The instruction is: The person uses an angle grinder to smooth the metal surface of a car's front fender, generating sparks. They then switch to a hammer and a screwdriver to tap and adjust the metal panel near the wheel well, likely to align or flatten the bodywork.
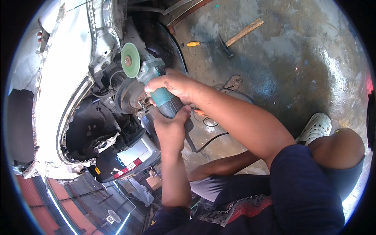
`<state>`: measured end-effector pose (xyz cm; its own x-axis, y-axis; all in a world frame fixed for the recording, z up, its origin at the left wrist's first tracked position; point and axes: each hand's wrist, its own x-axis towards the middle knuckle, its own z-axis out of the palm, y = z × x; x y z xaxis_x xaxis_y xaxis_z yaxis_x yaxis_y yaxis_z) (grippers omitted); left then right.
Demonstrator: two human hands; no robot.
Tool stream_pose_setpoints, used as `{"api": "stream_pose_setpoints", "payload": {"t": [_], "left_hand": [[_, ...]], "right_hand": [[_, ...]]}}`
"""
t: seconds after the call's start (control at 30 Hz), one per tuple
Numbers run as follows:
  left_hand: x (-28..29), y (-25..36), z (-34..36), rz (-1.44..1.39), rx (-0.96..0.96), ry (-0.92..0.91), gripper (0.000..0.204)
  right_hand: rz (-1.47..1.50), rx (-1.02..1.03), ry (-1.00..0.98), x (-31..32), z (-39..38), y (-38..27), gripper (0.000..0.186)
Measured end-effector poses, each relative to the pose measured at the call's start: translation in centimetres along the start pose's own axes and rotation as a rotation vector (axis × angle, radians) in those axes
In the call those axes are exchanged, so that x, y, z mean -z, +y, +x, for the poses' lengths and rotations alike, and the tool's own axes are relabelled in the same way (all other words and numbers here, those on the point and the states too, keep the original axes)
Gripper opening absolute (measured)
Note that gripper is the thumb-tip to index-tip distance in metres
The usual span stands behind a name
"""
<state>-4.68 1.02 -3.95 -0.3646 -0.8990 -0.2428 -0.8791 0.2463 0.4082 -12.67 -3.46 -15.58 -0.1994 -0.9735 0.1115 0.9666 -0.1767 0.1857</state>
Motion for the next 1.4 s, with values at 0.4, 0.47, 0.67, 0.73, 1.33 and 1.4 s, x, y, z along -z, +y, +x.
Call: {"api": "stream_pose_setpoints", "payload": {"t": [0.4, 0.47, 0.67, 0.73, 1.33, 1.4], "left_hand": [[0.8, -0.1, -0.1, -0.008, -0.015, 0.018, 0.036], [0.8, 0.0, 0.0, -0.018, -0.027, 0.02, 0.035], [0.9, 0.3, 0.2, -0.08, 0.014, -0.003, 0.038], [0.8, 0.3, 0.2, -0.09, 0.007, -0.009, 0.034], [1.6, -2.9, 0.3, -0.173, 0.104, -0.187, 0.036], [1.7, -3.1, 0.3, -0.206, 0.119, -0.212, 0.037]], "right_hand": [[-0.05, -0.029, -0.007, -1.2, 0.0, -0.4, 0.029], [-0.042, -0.017, -0.025, -1.4, 0.3, -0.5, 0.028], [-0.078, -0.016, 0.011, -1.7, 0.3, -1.0, 0.028], [-0.075, -0.025, 0.01, -1.8, 0.2, -1.1, 0.029], [-0.141, 0.053, 0.167, -0.1, -1.5, 1.3, 0.037], [-0.166, 0.066, 0.177, -0.2, -1.7, 1.2, 0.04]]}}
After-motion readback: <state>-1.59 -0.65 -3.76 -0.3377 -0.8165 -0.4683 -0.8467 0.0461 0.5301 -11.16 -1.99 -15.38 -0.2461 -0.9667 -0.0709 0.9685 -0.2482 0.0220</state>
